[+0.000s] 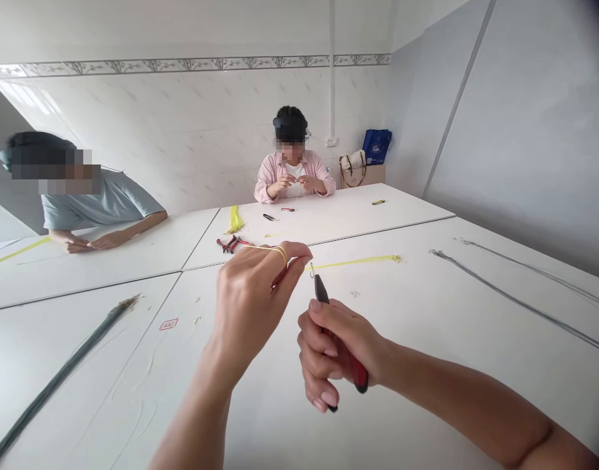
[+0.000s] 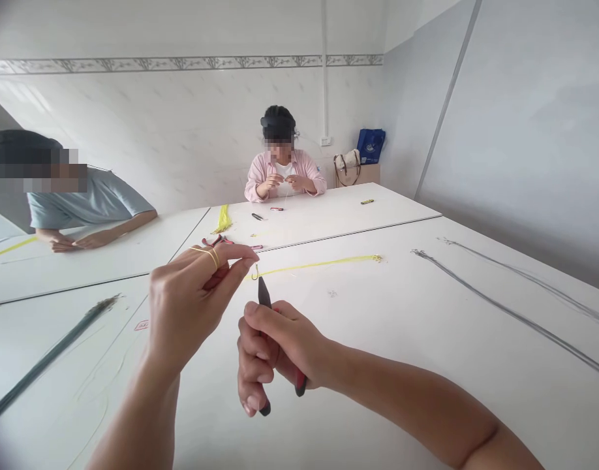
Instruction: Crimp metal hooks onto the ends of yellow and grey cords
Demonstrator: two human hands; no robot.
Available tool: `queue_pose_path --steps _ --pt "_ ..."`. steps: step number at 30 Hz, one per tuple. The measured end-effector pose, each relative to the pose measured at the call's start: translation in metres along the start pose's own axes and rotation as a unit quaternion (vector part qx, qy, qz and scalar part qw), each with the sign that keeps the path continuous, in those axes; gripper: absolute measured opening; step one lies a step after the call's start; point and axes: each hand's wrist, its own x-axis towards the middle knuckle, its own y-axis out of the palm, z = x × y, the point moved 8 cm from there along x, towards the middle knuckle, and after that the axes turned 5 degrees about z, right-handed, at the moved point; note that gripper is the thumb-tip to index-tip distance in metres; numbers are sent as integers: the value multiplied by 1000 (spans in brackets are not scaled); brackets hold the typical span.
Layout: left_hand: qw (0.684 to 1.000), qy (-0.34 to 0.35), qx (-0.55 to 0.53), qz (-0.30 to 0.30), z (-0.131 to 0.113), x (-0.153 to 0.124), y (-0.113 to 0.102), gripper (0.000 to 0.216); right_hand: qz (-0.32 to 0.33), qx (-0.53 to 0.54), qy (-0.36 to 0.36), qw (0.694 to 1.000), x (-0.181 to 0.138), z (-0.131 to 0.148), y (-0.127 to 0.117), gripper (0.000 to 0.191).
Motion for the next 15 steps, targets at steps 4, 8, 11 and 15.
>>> queue_pose_path --steps 4,8,11,15 --pt "1000 1 1 -1 -5 0 -2 14 6 -6 -6 1000 -1 1 3 55" --pt "998 -37 -42 37 4 0 -3 12 14 -36 2 999 0 0 5 57" --pt "997 -41 -47 53 6 1 0 15 7 -37 7 999 1 0 3 57" --pt "999 -33 -5 13 3 1 -2 15 1 -19 3 1000 0 2 2 55"
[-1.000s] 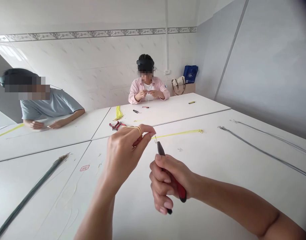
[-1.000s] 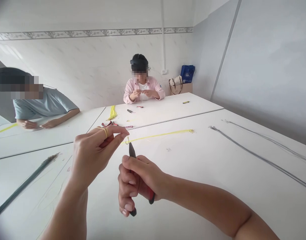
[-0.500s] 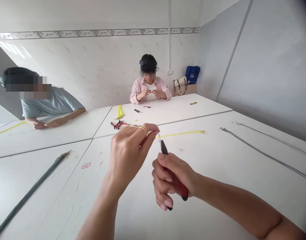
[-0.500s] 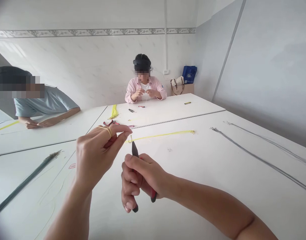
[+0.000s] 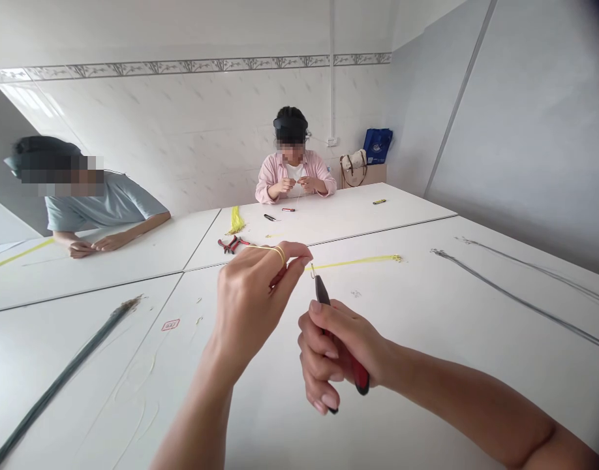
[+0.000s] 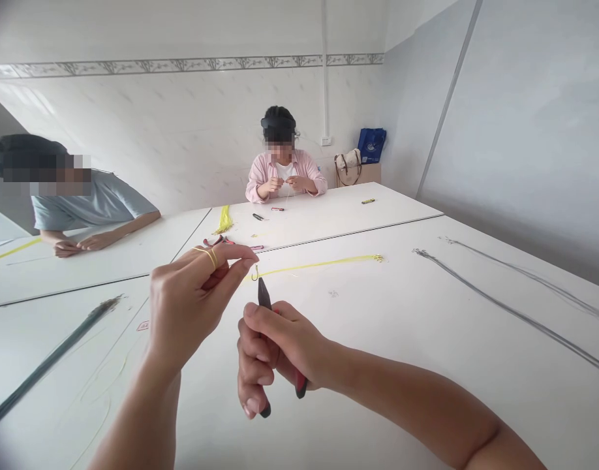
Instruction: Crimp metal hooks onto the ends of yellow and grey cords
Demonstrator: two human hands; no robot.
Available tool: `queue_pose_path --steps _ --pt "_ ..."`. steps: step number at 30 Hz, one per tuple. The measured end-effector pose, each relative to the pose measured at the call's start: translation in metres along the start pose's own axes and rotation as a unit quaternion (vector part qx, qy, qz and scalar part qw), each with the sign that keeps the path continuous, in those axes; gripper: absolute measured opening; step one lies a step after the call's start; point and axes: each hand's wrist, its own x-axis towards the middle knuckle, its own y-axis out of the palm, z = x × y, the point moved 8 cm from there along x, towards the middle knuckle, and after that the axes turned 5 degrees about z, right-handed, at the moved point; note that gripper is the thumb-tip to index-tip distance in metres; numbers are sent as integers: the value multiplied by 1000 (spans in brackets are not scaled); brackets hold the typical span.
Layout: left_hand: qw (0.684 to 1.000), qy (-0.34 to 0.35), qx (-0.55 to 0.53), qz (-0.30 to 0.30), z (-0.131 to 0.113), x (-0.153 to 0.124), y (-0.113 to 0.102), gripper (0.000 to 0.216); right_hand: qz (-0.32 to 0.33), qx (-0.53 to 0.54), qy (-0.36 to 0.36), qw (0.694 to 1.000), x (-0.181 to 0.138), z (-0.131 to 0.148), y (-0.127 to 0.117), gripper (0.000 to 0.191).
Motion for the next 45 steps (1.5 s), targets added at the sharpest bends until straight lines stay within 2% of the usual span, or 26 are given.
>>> queue_pose_path --steps 2,7,12,15,19,27,30,36,42,45 --pt "1000 -6 -5 -4 1 -1 0 16 8 -1 -1 1000 0 0 1 55" --pt "998 -17 -37 39 7 -2 3 14 10 -21 -1 1000 1 0 2 56" --pt "1000 -27 -15 3 10 -2 1 16 2 -15 0 1000 0 1 0 54" --pt "995 -55 -74 38 16 -1 6 14 -7 -38 1 999 -1 3 -3 55" --pt "983 -93 -133 84 25 0 8 13 -33 -77 38 996 -2 5 -13 56" --pt "984 -110 -112 85 28 -1 4 14 -54 -149 59 986 -4 13 -19 56" --pt "987 -110 -92 66 28 0 0 15 -68 -175 26 982 -3 21 -21 55" --pt "988 -97 -102 55 25 0 1 15 -157 -215 -85 960 -5 45 -30 46" --pt "989 -65 -115 72 16 1 16 10 -204 -210 -156 943 -8 57 -35 25" --pt "984 -63 -130 101 16 2 27 13 -240 -205 -169 934 -10 61 -41 25"
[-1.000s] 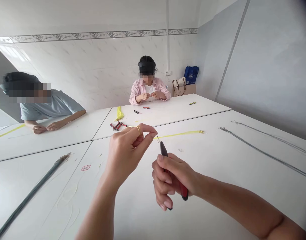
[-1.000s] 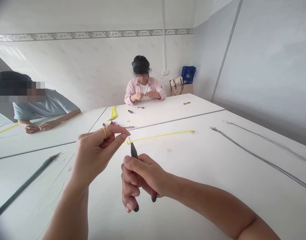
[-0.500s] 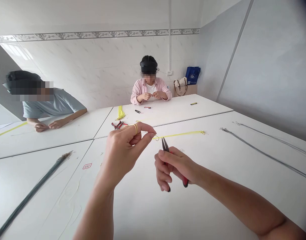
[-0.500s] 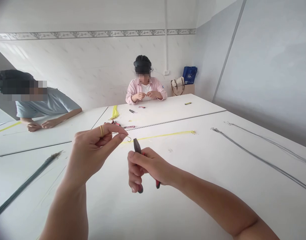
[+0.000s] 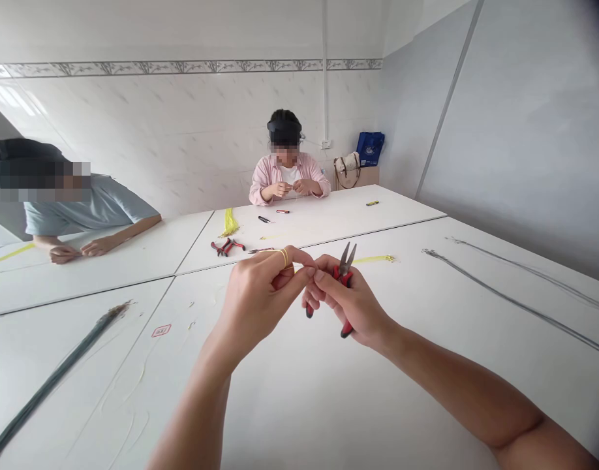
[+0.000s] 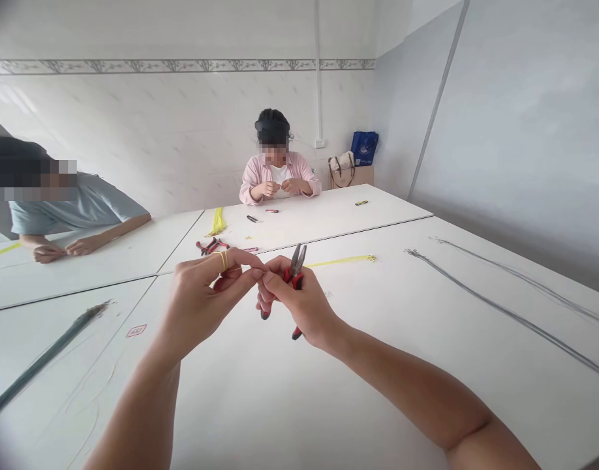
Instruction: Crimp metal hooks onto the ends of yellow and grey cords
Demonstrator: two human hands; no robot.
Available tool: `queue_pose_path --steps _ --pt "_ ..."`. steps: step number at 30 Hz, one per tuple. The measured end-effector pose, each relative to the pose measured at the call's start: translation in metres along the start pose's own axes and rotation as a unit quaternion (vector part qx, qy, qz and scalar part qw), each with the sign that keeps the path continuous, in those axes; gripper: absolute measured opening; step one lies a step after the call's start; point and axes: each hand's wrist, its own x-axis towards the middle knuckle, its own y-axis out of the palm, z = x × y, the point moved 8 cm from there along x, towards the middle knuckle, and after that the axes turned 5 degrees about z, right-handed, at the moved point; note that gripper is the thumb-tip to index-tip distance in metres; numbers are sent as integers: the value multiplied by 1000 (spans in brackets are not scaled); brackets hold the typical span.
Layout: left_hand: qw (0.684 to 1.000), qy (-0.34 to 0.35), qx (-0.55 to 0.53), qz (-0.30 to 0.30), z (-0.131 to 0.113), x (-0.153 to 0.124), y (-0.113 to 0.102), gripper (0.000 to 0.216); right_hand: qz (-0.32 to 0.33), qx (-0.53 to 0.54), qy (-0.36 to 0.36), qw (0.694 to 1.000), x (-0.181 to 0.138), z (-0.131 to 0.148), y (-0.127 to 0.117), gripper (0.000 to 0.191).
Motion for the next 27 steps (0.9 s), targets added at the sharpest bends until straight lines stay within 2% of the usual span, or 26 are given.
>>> queue_pose_path --steps 3,6,8,11,13,14,15,17,20,22,25,27 --pt "997 1 -74 10 5 5 0 26 -47 -16 -11 999 6 -1 -14 30" --pt "981 -11 -192 -3 20 9 -10 38 -101 -50 -42 993 18 -2 -43 32" --pt "972 -54 -230 12 40 10 -14 43 -136 -88 -65 985 29 0 -71 32" --pt "968 -159 -178 70 80 5 -13 45 -140 -194 -50 970 43 4 -115 30" --pt "962 -212 -138 106 103 1 -11 44 -133 -333 -3 934 47 7 -142 26" --pt "958 -225 -132 118 111 -1 -9 43 -143 -415 27 898 46 11 -157 25" --pt "955 -230 -135 128 116 -1 -7 43 -149 -443 46 883 44 14 -170 23" --pt "950 -224 -173 132 122 0 -2 42 -152 -483 79 859 39 19 -191 20" --pt "930 -201 -284 122 127 3 5 45 -161 -538 131 817 29 24 -218 15" --pt "914 -207 -316 150 136 1 12 48 -182 -575 173 779 23 24 -241 13" --pt "906 -254 -250 229 163 -11 22 46 -219 -613 244 719 9 19 -281 13" --pt "906 -283 -193 250 185 -18 23 43 -233 -626 286 687 -1 12 -308 14"
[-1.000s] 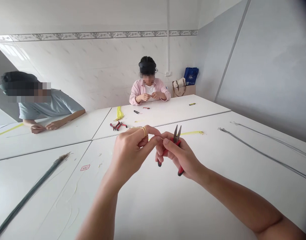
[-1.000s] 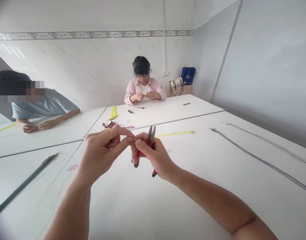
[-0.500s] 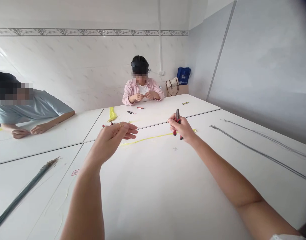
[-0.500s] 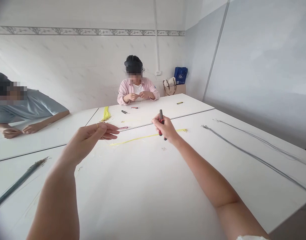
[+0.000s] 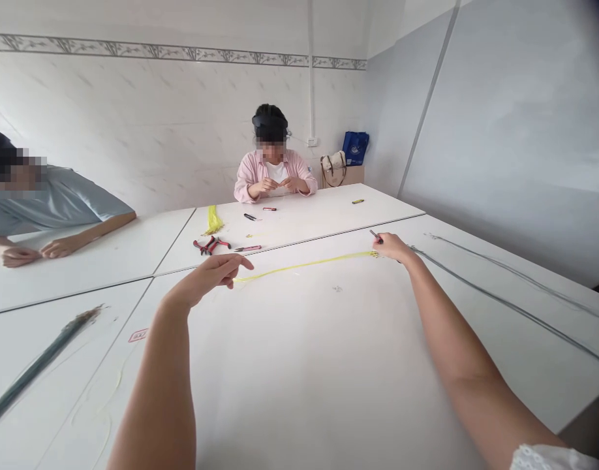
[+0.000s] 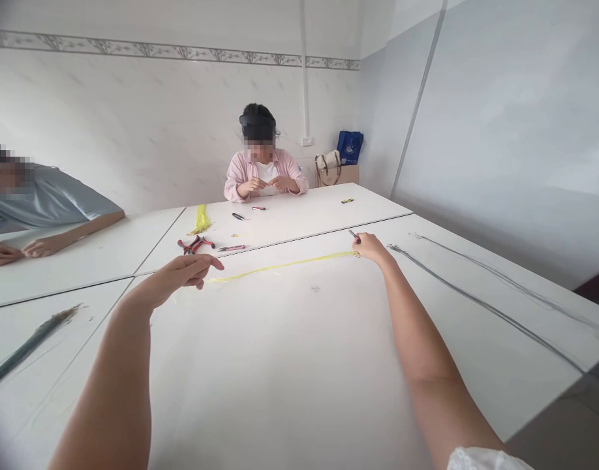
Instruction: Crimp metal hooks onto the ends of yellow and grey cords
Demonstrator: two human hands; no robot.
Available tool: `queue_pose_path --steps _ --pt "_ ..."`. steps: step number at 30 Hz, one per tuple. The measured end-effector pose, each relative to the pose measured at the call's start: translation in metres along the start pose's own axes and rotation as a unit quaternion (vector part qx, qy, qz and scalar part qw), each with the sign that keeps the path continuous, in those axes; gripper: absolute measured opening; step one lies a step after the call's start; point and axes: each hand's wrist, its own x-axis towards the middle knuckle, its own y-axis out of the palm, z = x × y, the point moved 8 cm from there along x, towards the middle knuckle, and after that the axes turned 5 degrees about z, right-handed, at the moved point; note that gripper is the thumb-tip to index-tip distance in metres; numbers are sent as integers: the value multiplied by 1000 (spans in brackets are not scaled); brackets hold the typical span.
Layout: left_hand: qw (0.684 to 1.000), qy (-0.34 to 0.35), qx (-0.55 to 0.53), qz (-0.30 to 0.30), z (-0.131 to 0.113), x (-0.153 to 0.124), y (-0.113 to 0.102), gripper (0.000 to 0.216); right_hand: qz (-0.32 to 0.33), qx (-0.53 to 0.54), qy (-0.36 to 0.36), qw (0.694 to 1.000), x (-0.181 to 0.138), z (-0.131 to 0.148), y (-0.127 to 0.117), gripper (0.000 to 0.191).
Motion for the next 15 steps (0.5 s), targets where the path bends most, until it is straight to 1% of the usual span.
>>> queue_pose_path --steps 2,4,7,10,15 --pt "998 -34 45 -30 20 4 -10 41 13 -24 34 999 9 -24 7 21" --pt "989 -76 108 -64 39 8 -20 39 30 -36 56 997 15 -42 16 28" --pt "957 -138 240 -90 62 14 -26 37 44 -40 74 995 23 -60 28 33" --pt "930 -162 317 -89 75 21 -23 33 41 -37 80 995 28 -67 37 34" --pt "928 -162 329 -65 85 30 -10 34 9 0 80 997 33 -74 42 33"
